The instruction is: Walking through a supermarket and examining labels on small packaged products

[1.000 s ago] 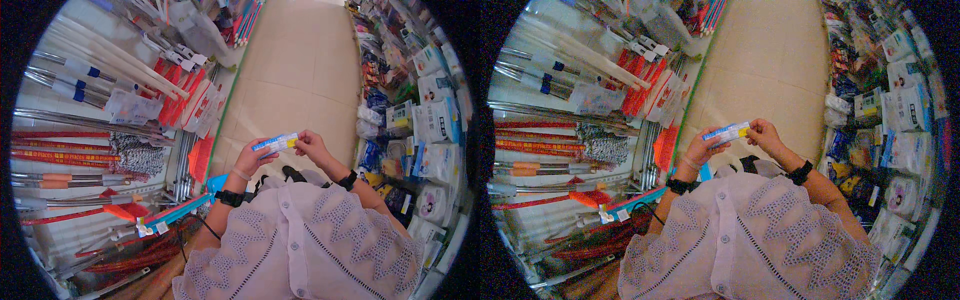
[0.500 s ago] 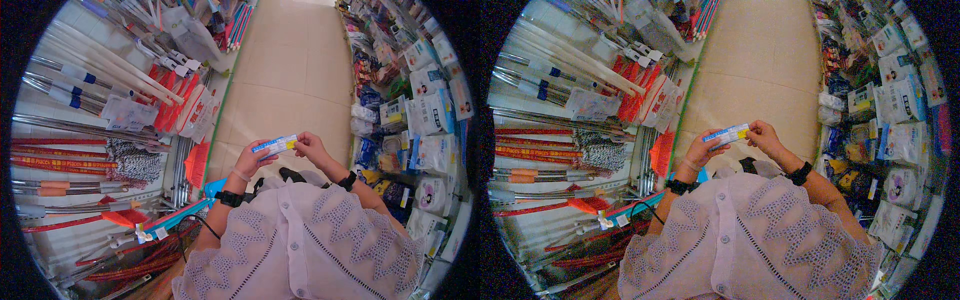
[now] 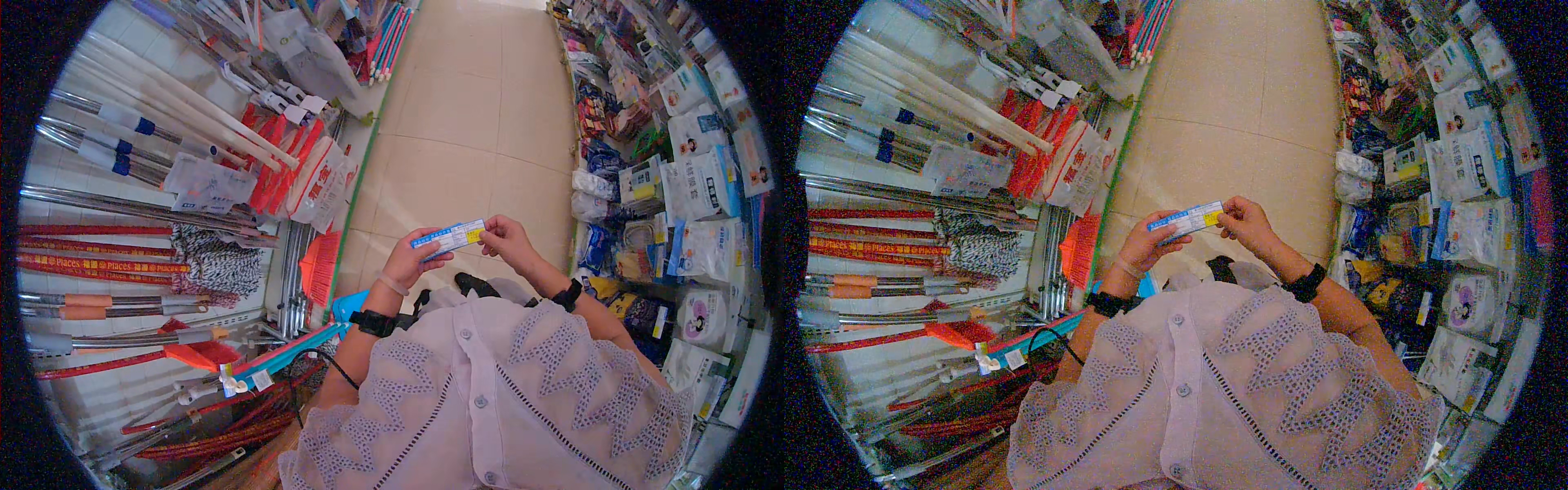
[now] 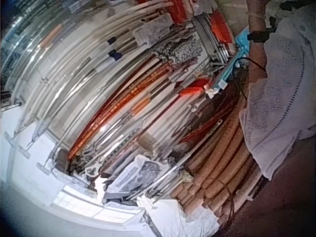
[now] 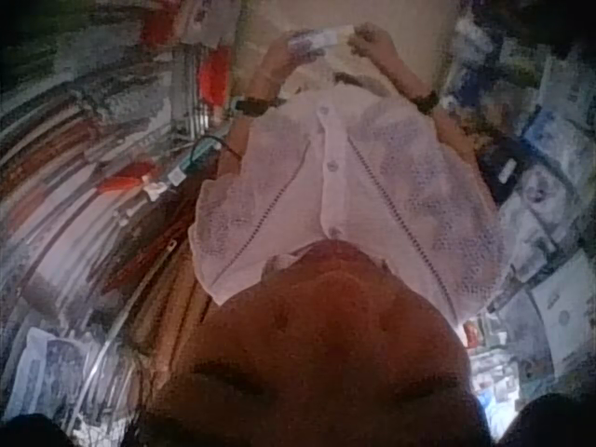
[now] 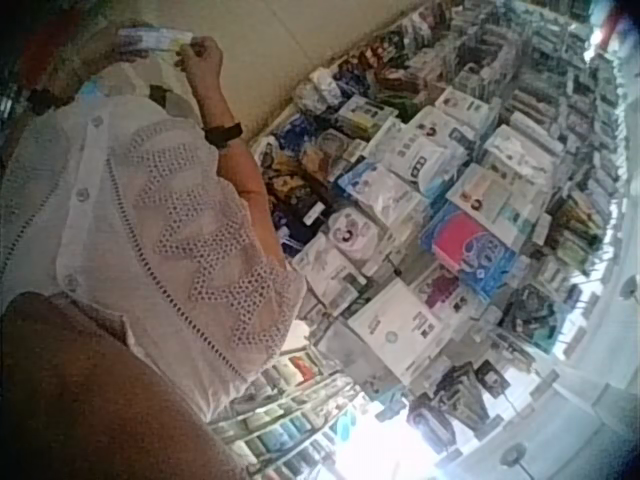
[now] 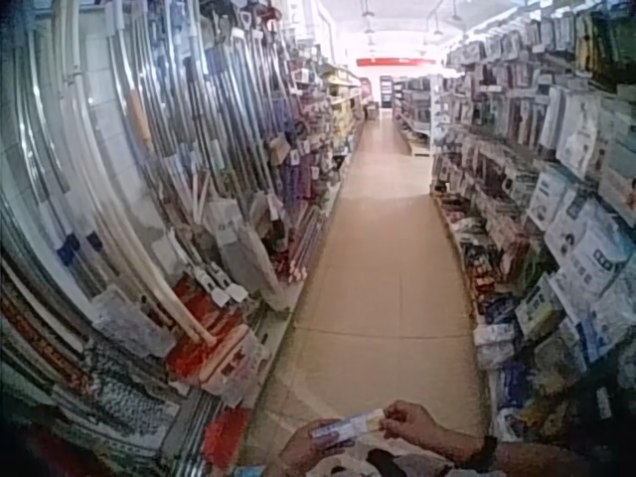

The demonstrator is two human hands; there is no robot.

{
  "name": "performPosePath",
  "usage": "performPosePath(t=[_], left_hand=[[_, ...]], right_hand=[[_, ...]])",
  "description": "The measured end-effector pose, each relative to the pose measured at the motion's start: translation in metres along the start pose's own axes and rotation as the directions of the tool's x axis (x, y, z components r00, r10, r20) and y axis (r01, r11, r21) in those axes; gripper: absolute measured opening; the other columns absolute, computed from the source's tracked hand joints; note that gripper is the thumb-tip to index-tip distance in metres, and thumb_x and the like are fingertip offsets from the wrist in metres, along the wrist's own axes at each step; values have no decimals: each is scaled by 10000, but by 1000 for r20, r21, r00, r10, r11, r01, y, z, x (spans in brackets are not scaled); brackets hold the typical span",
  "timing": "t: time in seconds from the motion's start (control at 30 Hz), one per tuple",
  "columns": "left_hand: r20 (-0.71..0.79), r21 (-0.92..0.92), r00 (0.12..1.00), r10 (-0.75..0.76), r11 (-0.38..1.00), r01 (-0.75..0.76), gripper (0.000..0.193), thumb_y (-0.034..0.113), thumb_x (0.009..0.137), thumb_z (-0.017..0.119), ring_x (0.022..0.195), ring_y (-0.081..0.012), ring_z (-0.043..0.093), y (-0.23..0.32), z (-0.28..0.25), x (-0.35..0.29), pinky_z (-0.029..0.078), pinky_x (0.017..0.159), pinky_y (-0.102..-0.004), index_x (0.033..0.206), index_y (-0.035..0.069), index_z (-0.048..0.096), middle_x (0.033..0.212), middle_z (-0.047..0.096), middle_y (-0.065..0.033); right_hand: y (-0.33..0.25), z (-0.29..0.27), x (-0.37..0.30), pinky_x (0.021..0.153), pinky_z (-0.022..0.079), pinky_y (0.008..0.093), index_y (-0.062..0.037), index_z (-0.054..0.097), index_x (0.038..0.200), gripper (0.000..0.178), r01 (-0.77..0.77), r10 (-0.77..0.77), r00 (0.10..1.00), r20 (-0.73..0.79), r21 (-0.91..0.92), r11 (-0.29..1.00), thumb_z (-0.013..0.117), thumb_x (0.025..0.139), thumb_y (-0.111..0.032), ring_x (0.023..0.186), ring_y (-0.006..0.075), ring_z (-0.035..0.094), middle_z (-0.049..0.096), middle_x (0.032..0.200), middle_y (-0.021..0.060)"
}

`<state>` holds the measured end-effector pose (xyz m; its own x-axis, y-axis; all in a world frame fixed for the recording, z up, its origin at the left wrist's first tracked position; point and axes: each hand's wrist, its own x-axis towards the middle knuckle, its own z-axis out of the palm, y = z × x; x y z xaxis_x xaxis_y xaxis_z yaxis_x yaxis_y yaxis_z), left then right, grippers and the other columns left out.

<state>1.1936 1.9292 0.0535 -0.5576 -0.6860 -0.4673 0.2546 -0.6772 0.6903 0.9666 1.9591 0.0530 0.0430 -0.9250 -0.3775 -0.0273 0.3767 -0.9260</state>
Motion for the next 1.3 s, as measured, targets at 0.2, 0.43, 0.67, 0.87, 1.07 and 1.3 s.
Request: performPosePath(t=[0.2,0.43,0.67,0.87,1.07,1.3], left_hand=[[-13,18,1000,0,1000,0,338,78,832,520,840,-236,618,1,6,1,527,644,-265,1147,7,419,1023,562,-145],[-46,33,999,19,999,-18,329,68,816,524,843,-277,610,8,20,-6,535,683,-314,1132,12,451,1037,554,-159],[-84,74,996,22,997,-16,385,72,810,522,835,-268,614,25,28,-10,532,665,-294,1164,-12,398,1034,553,-166],[-58,124,998,9,992,-2,363,55,795,522,803,-269,621,21,35,6,542,621,-283,1138,0,416,1005,563,-157],[-75,140,997,-15,990,25,351,45,788,518,774,-266,622,19,36,4,540,604,-288,1124,6,424,994,565,-153],[-51,131,998,-24,991,30,359,35,791,509,776,-270,619,14,26,12,535,605,-300,1134,5,410,988,562,-160]], right_hand=[[-1,-5,-1,472,438,247,-45,495,858,121,-5,4,1000,20,45,999,574,786,-102,556,122,559,582,711,60],[-51,-39,-14,576,464,246,-48,499,840,112,284,-286,952,-113,-29,958,592,788,-83,676,101,552,540,744,29],[-243,7,-105,633,435,315,-13,578,908,189,501,-810,185,557,656,565,534,850,-187,716,207,543,563,804,98],[-264,48,-150,617,407,375,48,547,1005,259,138,-918,-165,360,930,340,394,884,-122,714,277,523,561,865,156],[-266,40,-147,624,400,380,52,547,994,245,352,-953,-198,231,924,151,383,881,-92,715,292,515,551,856,168],[-259,50,-148,625,405,383,29,550,1007,228,454,-986,-167,-12,887,-88,393,868,-62,756,298,514,544,885,162]])
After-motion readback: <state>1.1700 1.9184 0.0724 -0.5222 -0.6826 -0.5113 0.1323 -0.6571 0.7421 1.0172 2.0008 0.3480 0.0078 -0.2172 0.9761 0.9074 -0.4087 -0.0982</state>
